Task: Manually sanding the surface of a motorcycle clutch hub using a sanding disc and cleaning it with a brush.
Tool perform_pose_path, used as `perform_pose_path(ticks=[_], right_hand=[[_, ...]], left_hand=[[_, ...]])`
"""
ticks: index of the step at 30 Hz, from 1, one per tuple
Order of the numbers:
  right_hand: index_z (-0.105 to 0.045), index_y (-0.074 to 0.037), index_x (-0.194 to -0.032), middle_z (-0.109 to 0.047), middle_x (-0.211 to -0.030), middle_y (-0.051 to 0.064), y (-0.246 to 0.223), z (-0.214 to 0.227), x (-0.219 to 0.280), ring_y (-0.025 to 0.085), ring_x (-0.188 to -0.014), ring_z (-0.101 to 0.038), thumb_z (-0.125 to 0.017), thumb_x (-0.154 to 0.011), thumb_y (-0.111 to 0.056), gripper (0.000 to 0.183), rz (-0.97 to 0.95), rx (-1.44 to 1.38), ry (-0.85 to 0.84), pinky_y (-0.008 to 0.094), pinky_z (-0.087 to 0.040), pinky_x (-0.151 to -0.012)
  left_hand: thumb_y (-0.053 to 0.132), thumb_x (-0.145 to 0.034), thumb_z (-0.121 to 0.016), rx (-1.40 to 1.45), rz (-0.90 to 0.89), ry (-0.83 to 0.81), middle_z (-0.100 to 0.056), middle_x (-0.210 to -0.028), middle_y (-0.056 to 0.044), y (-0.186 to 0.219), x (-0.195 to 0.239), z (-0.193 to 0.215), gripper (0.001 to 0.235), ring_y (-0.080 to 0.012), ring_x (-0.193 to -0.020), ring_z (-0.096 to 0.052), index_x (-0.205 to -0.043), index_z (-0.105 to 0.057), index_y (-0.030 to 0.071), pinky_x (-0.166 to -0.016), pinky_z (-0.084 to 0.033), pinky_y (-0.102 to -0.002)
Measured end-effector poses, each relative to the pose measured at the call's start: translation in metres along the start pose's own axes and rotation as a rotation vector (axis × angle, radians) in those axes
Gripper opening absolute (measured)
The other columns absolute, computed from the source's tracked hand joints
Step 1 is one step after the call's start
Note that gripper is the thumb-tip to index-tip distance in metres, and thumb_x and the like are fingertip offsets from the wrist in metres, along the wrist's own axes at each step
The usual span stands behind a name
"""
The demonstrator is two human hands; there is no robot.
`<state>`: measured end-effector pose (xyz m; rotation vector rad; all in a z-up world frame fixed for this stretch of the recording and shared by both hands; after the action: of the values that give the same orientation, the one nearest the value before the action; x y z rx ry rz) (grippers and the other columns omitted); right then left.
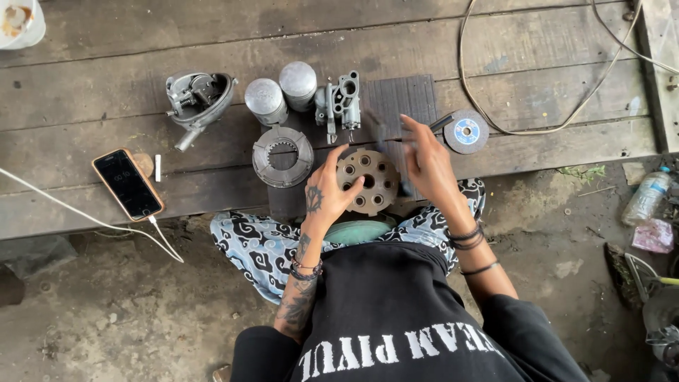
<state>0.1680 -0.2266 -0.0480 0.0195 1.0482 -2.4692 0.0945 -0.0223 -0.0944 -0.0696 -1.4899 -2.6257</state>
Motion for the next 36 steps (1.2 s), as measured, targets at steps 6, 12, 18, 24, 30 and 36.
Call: perform_pose_path(ticks=[6, 12, 18, 24, 30, 36], right_hand=[[-0.066, -0.008, -0.131, -0.062, -0.121, 0.015, 0.027, 0.015, -0.004, 0.038, -0.12, -0.058, -0.074, -0.089, -0.004, 0.043, 0.121, 0.314, 0.117, 0.049, -0.048, -0.097], [-0.07, -0.019, -0.107, -0.063, -0.103, 0.004, 0.081, 0.006, 0.007, 0.028, -0.12, -0.06, -0.074, -0.09, -0.027, 0.019, 0.055, 0.625, -0.067, 0.049, -0.047, -0.101], [-0.063, -0.016, -0.116, -0.058, -0.101, 0.005, 0.104, -0.004, -0.008, 0.031, -0.101, -0.066, -0.072, -0.09, -0.032, 0.031, 0.059, 0.741, -0.195, 0.046, -0.054, -0.085], [-0.061, -0.012, -0.11, -0.066, -0.098, 0.01, 0.115, 0.008, -0.029, 0.036, -0.101, -0.071, -0.065, -0.092, -0.028, 0.025, 0.072, 0.698, -0.489, 0.049, -0.057, -0.083], [-0.06, -0.016, -0.117, -0.075, -0.087, 0.014, 0.065, 0.09, -0.013, 0.038, -0.08, -0.069, -0.051, -0.103, -0.027, 0.02, -0.184, 0.488, -0.5, 0.046, -0.049, -0.07], [-0.068, -0.004, -0.117, -0.068, -0.081, 0.01, 0.044, 0.052, 0.053, 0.018, -0.067, -0.06, -0.061, -0.101, -0.006, 0.018, -0.283, -0.34, -0.051, 0.031, -0.051, -0.06]], left_hand=[[0.036, -0.088, -0.074, -0.077, 0.001, 0.033, -0.069, -0.128, -0.021, -0.001, 0.001, -0.006, 0.058, -0.0423, -0.118, -0.068, -0.141, -0.058, 0.018, -0.091, -0.058, -0.056], [0.043, -0.087, -0.071, -0.17, 0.023, 0.03, -0.071, -0.126, -0.01, -0.018, -0.009, -0.011, 0.056, -0.0326, -0.119, -0.069, -0.14, -0.06, 0.028, -0.092, -0.06, -0.05], [0.041, -0.087, -0.07, -0.088, 0.067, 0.03, -0.071, -0.126, -0.013, -0.019, -0.007, -0.016, 0.057, -0.0364, -0.118, -0.069, -0.141, -0.06, 0.027, -0.092, -0.059, -0.052], [0.035, -0.093, -0.065, -0.054, 0.025, 0.015, -0.068, -0.127, -0.024, -0.007, 0.004, -0.008, 0.055, -0.0434, -0.116, -0.068, -0.144, -0.057, 0.019, -0.089, -0.06, -0.053], [0.035, -0.091, -0.066, -0.093, -0.15, 0.167, -0.074, -0.113, -0.01, -0.014, 0.005, -0.015, 0.052, -0.0285, -0.097, -0.072, -0.137, -0.057, 0.012, -0.073, -0.06, -0.041], [0.021, -0.09, -0.065, -0.083, -0.092, 0.177, -0.059, -0.114, -0.014, 0.0, 0.007, -0.02, 0.049, -0.0325, -0.087, -0.062, -0.136, -0.055, 0.009, -0.062, -0.055, -0.044]])
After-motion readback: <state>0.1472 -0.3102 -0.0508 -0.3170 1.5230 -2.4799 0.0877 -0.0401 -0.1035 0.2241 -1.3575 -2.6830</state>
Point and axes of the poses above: each hand's wrist, its own x-axis away from the middle knuckle, its own z-axis out of the back of the hand, y = z × x, the point moved 2 cm from there along -x, towards the middle knuckle
